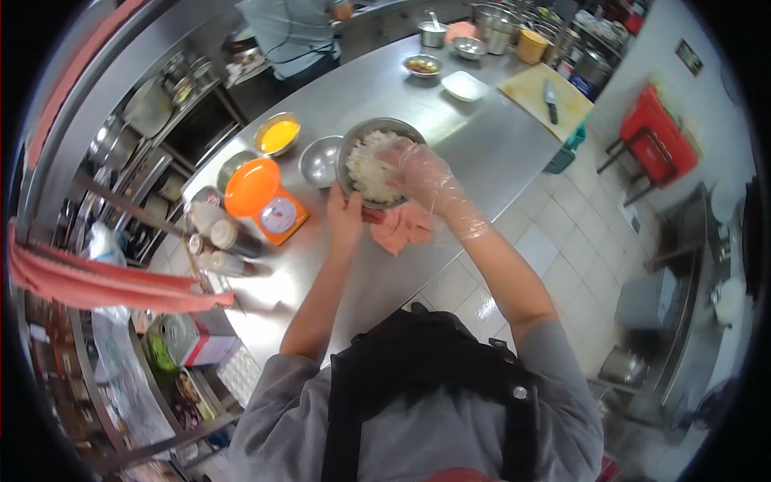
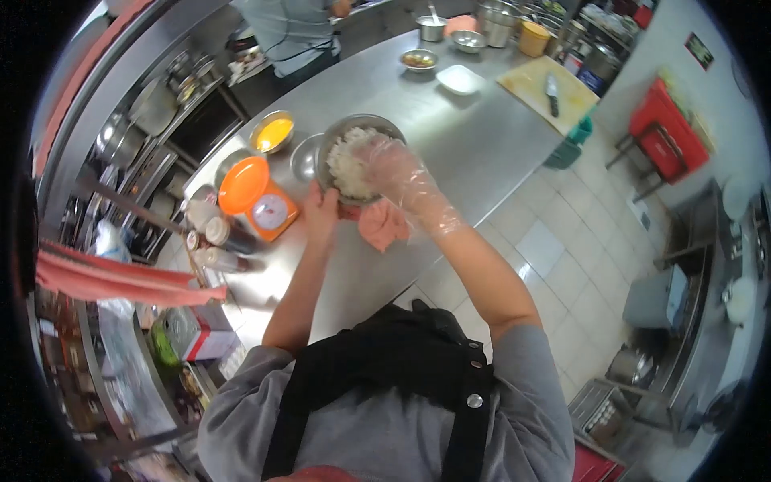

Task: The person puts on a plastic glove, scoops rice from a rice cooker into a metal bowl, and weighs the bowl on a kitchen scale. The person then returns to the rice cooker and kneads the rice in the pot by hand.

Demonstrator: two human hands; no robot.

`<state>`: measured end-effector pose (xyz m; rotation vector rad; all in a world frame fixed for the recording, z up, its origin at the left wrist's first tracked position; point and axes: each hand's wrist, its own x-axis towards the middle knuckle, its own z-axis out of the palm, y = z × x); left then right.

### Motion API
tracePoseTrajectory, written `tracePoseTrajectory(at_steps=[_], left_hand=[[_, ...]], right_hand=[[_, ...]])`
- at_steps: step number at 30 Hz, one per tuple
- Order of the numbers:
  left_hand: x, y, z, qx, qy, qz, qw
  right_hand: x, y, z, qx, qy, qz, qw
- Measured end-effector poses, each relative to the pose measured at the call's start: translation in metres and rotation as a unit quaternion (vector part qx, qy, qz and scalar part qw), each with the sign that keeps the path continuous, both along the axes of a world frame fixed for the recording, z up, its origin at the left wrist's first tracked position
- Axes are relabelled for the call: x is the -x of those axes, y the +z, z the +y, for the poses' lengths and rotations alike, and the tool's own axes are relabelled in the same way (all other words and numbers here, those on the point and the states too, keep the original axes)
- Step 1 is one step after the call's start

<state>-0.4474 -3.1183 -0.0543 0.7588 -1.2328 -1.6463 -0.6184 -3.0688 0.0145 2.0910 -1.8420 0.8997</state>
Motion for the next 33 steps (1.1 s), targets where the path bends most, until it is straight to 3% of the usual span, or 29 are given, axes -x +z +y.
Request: tracePoseTrajectory(at_steps=[2,6,8,9,10,12,13,15,19,24,25,27,29,30,33], left_hand=[[0.024,0.013,0.018,-0.017,-0.060,0.003,0.998],[0.068,-0.001,0.039,-0.049,-0.121,-0.016,0.991],[0.085,-0.003,0.047,-0.078,-0.144,-0.058,0.985],[0.095,-0.003,0.052,-0.109,-0.161,-0.102,0.976],[0.106,-0.007,0.057,-0.106,-0.168,-0.102,0.975],[0.134,-0.023,0.063,-0.106,-0.193,-0.082,0.972],[0.149,-0.028,0.068,-0.103,-0.195,-0.081,0.972],[0.177,-0.038,0.074,-0.120,-0.190,-0.033,0.974],[0.235,-0.060,0.049,-0.119,-0.172,-0.042,0.977],[0.290,-0.075,-0.029,-0.133,-0.021,-0.027,0.991],[0.299,-0.085,-0.050,-0.132,-0.021,-0.025,0.991],[0.308,-0.108,-0.090,-0.117,-0.043,-0.064,0.990],[0.308,-0.113,-0.114,-0.137,-0.085,-0.057,0.985],[0.310,-0.115,-0.119,-0.160,-0.122,-0.048,0.978],[0.296,-0.097,-0.103,-0.201,-0.127,-0.010,0.971]], right_hand=[[0.023,-0.003,0.013,-0.121,-0.052,-0.038,0.991],[0.092,-0.031,0.043,-0.092,-0.093,-0.111,0.985],[0.115,-0.028,0.064,-0.177,-0.134,-0.453,0.863],[0.120,-0.025,0.075,-0.118,-0.060,-0.574,0.808],[0.125,-0.022,0.085,-0.112,-0.065,-0.575,0.808],[0.138,-0.014,0.102,-0.063,-0.007,-0.803,0.593],[0.144,-0.011,0.111,-0.060,-0.006,-0.802,0.594],[0.158,-0.008,0.128,0.026,0.134,-0.887,0.441],[0.209,-0.030,0.163,0.058,0.160,-0.902,0.396],[0.251,-0.063,0.232,0.051,0.076,-0.884,0.458],[0.252,-0.066,0.242,0.052,0.078,-0.883,0.459],[0.246,-0.076,0.260,0.059,-0.022,-0.872,0.485],[0.241,-0.097,0.275,0.067,-0.034,-0.884,0.461],[0.242,-0.106,0.278,0.071,-0.046,-0.895,0.439],[0.252,-0.119,0.270,0.015,-0.083,-0.883,0.461]])
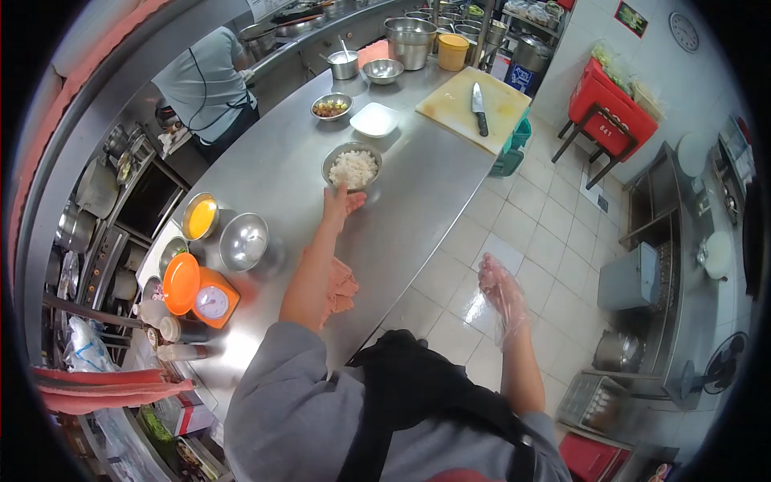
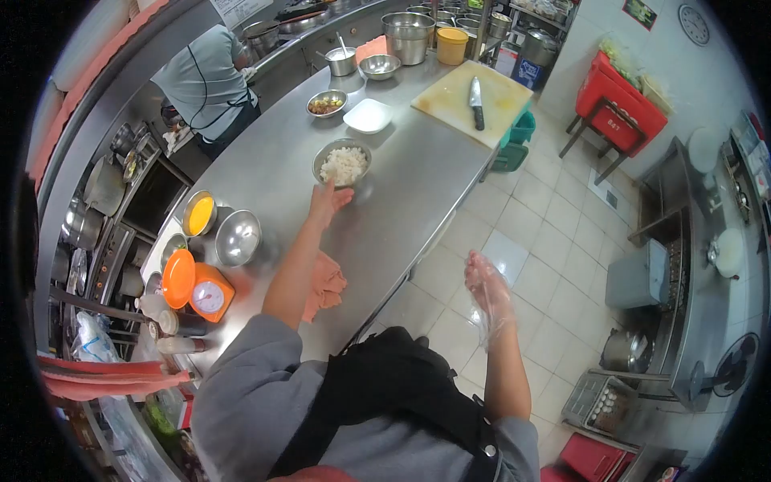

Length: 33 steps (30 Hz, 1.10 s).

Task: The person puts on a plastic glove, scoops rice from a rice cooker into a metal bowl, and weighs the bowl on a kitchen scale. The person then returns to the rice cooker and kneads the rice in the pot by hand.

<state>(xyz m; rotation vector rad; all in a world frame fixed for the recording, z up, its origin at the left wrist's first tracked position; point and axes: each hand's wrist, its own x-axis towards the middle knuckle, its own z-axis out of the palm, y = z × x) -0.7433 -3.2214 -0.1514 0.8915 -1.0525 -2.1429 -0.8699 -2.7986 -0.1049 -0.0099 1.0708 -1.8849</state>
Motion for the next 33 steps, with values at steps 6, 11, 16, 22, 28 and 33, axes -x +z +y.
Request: tracePoseTrajectory(at_steps=[6,11,16,22,28,33], left_hand=[[-0.092,0.011,0.100,0.151,-0.060,-0.110,0.981],[-0.169,-0.030,0.163,0.533,0.003,-0.162,0.830],[-0.216,-0.002,0.188,0.181,-0.012,-0.111,0.977],[-0.233,0.019,0.154,0.262,-0.025,-0.324,0.909],[-0.204,-0.027,0.115,0.648,-0.042,-0.391,0.652],[-0.173,-0.039,0.114,0.699,-0.075,-0.411,0.580]], right_hand=[[0.007,0.028,-0.152,-0.147,0.103,0.307,0.935],[-0.002,0.037,-0.328,-0.127,0.140,0.678,0.710],[-0.014,-0.010,-0.424,-0.318,0.107,0.754,0.564],[-0.006,-0.001,-0.423,-0.347,0.155,0.605,0.699],[0.012,0.003,-0.402,-0.001,0.054,0.044,0.998],[0.011,0.016,-0.355,0.265,0.044,-0.138,0.953]])
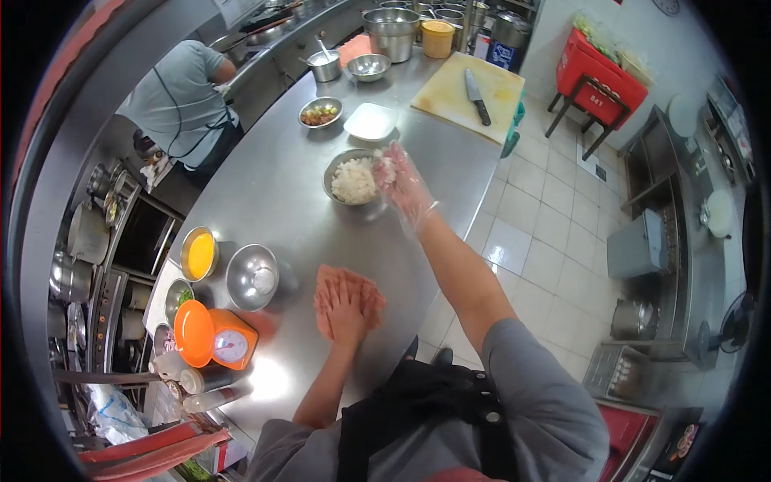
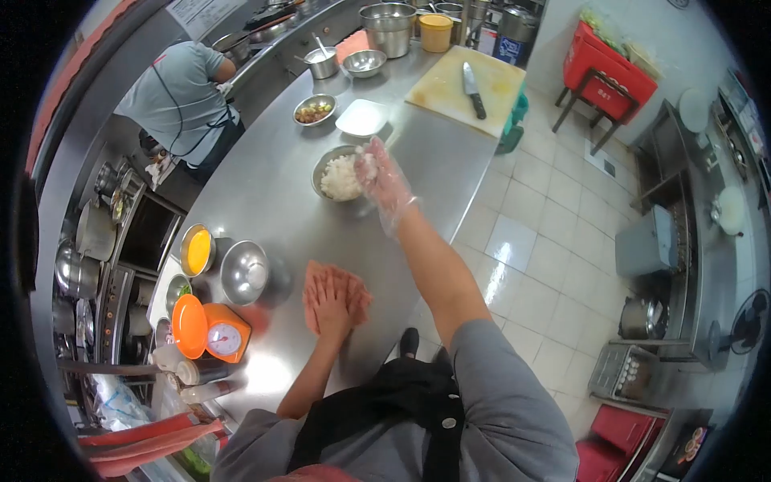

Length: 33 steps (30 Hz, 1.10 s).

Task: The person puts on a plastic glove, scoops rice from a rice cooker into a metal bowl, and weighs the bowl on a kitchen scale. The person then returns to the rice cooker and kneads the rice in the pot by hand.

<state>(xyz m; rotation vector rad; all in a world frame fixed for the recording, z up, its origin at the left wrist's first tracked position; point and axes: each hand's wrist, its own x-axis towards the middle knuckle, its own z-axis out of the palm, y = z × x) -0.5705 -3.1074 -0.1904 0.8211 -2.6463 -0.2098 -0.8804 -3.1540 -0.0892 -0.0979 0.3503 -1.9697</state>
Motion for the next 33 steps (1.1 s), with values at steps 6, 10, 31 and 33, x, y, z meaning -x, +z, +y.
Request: tracePoseTrajectory(at_steps=[6,10,31,33], left_hand=[[0.049,-0.018,-0.047,-0.012,0.007,-0.085,0.996],[0.104,0.002,0.004,-0.041,-0.028,-0.122,0.991],[0.179,-0.175,0.569,0.154,-0.668,-0.525,0.504],[0.170,-0.167,0.565,0.128,-0.617,-0.579,0.517]], right_hand=[[0.007,0.013,0.108,0.214,0.082,-0.151,0.962],[-0.049,0.051,0.280,0.212,-0.031,-0.120,0.969],[-0.626,0.010,1.014,0.023,-0.900,-0.097,0.424],[-0.637,0.004,1.044,-0.016,-0.914,-0.098,0.393]])
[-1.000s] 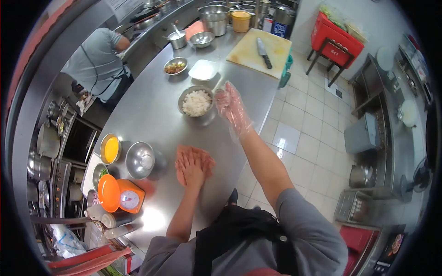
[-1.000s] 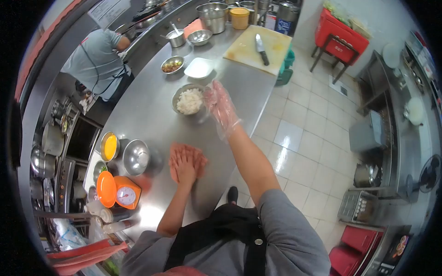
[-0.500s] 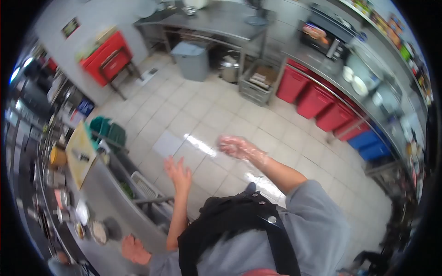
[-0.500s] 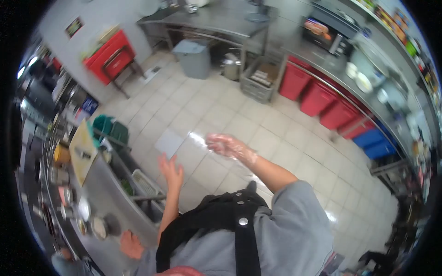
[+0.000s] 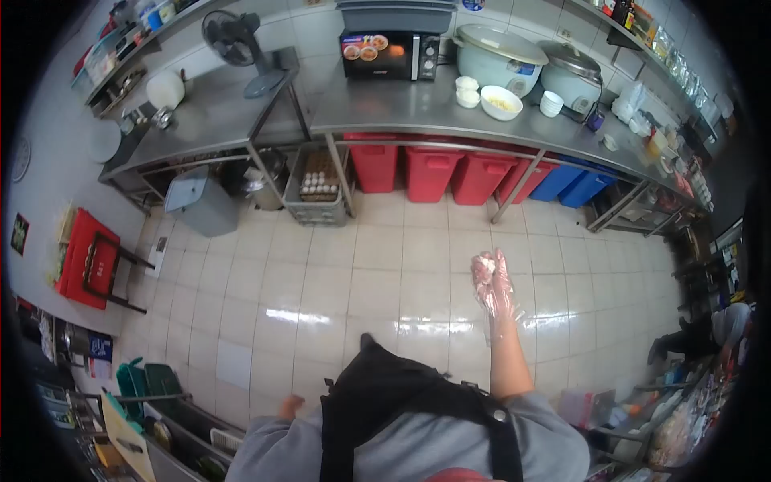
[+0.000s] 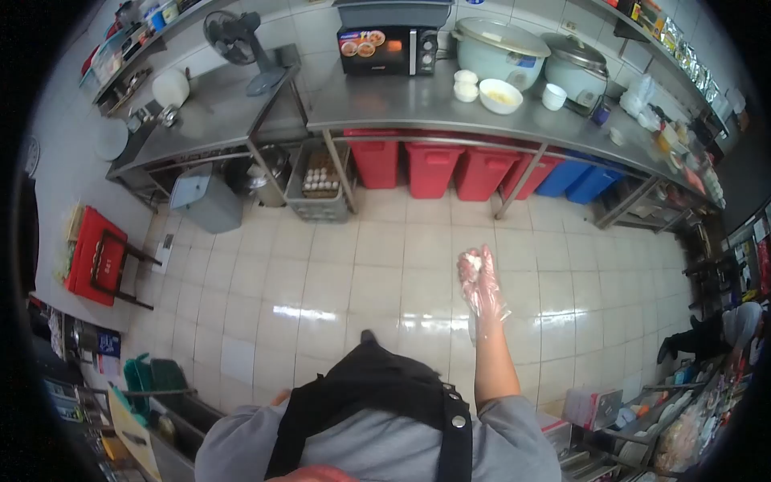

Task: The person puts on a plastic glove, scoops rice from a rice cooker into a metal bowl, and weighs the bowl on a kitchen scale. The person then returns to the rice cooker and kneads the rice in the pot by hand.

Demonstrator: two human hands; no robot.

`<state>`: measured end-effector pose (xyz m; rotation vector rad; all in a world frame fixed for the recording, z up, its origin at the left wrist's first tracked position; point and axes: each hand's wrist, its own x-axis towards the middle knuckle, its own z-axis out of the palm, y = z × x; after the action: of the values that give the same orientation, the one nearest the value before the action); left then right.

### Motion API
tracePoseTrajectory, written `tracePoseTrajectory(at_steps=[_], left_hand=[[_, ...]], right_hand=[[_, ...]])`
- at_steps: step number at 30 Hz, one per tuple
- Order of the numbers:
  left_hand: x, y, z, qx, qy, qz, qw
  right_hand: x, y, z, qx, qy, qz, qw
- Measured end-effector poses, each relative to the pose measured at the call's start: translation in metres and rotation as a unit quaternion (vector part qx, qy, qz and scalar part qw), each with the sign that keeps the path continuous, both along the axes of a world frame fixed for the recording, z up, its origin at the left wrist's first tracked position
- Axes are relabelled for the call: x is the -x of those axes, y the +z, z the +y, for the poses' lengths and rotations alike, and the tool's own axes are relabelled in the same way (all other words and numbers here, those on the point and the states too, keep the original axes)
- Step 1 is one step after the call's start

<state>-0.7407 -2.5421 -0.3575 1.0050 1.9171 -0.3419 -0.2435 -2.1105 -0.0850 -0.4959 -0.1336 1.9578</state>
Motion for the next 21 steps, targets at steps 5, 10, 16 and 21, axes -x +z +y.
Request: tracePoseTrajectory(at_steps=[5,10,16,21], left_hand=[[-0.005,0.018,0.086,0.042,0.078,-0.024,0.996],[0.024,0.024,0.255,0.024,-0.019,-0.006,1.000],[0.033,0.021,0.584,-0.202,-0.403,0.158,0.879],[-0.055,0.073,0.802,-0.482,0.020,-0.115,0.868]], right_hand=[[-0.034,-0.032,0.134,-0.048,0.001,0.016,0.999],[-0.077,-0.018,0.263,0.044,-0.040,0.110,0.992],[-0.150,0.070,0.369,-0.070,-0.283,0.020,0.956],[-0.225,0.172,0.460,-0.155,-0.521,-0.248,0.802]])
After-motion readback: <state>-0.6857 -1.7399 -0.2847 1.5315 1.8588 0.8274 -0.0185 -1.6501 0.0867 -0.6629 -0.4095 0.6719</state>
